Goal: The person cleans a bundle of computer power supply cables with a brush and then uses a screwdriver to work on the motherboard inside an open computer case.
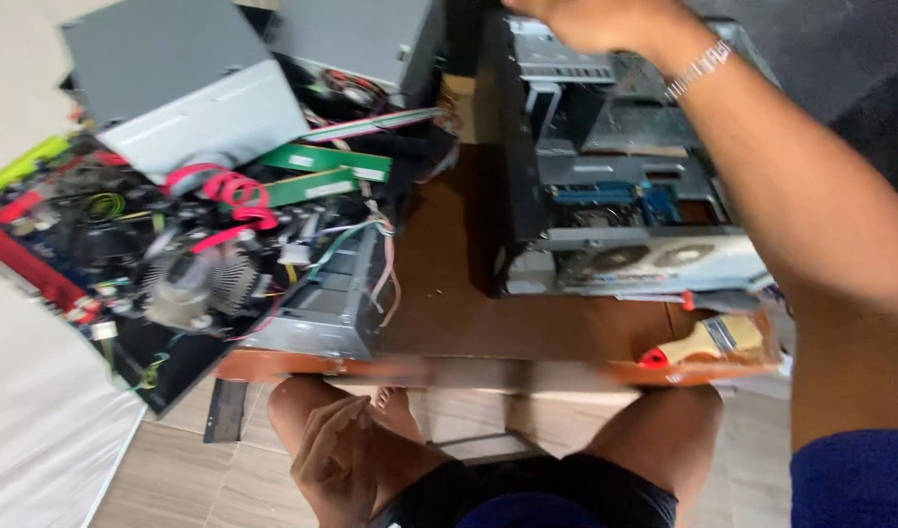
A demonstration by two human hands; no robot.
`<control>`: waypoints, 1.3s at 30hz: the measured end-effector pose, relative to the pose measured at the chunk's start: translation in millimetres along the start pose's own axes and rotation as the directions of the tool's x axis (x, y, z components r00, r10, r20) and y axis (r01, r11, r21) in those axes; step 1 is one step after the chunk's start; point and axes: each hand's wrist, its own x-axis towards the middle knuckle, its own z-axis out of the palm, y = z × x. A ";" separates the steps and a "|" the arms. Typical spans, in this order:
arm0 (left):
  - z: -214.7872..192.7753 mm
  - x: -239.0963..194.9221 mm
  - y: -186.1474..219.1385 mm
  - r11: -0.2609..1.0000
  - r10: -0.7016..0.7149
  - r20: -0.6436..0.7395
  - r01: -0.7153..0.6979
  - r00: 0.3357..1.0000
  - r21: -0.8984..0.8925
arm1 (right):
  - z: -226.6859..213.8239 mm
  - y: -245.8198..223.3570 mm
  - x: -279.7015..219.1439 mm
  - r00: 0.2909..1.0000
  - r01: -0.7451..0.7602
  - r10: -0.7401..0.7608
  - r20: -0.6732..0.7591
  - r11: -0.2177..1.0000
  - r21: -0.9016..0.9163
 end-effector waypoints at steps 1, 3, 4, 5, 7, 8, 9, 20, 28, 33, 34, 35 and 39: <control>1.4 0.0 3.5 1.000 0.004 0.042 -0.003 0.999 -0.018 | -17.0 -37.4 -51.9 0.999 -0.049 0.048 -0.011 0.993 -0.109; 5.0 -2.8 -7.9 0.999 0.043 0.099 -0.041 0.994 -0.022 | -14.9 -19.3 -118.4 0.969 0.234 -0.240 -0.055 0.967 -0.101; 6.6 -3.3 -13.9 0.996 0.088 0.138 -0.085 0.987 -0.028 | -14.2 -11.5 -150.9 0.848 0.509 -0.520 -0.105 0.853 -0.113; 12.4 0.6 -5.9 0.996 0.087 0.151 -0.083 0.985 -0.029 | -2.0 -3.1 -186.4 0.854 0.499 -0.509 -0.107 0.860 -0.106; 25.5 6.3 11.0 0.995 0.097 0.133 -0.095 0.986 -0.020 | 22.1 12.6 -258.6 0.852 0.509 -0.522 -0.036 0.813 0.281; 31.7 9.0 14.9 0.996 0.091 0.147 -0.089 0.985 -0.021 | 43.5 26.7 -285.9 0.859 0.497 -0.510 -0.034 0.818 0.289; 37.9 11.3 19.4 0.990 0.142 0.173 -0.140 0.975 -0.021 | 64.2 40.0 -313.3 0.862 0.486 -0.506 -0.037 0.803 0.344; 127.8 90.8 102.4 0.830 0.540 0.369 -0.552 0.756 -0.082 | 198.9 120.3 -407.1 0.871 0.061 -0.044 -0.490 0.998 0.019; 198.6 147.1 119.2 0.677 0.575 0.592 -0.734 0.565 0.042 | 237.1 143.1 -398.4 0.897 0.098 -0.107 -0.428 0.994 -0.042; 205.2 132.6 101.1 0.704 0.502 0.642 -0.705 0.579 0.086 | 246.7 158.4 -403.8 0.867 0.169 -0.149 -0.476 0.986 -0.001; 205.2 130.0 98.9 0.718 0.482 0.650 -0.690 0.588 0.092 | 250.6 163.9 -405.5 0.872 0.163 -0.143 -0.468 0.987 0.001; 206.0 129.0 99.2 0.721 0.478 0.649 -0.687 0.592 0.096 | 248.0 164.6 -405.4 0.873 0.167 -0.147 -0.464 0.986 0.001; 209.9 125.1 99.5 0.721 0.515 0.587 -0.686 0.625 0.097 | 228.9 162.6 -402.8 0.868 0.183 -0.166 -0.469 0.983 -0.010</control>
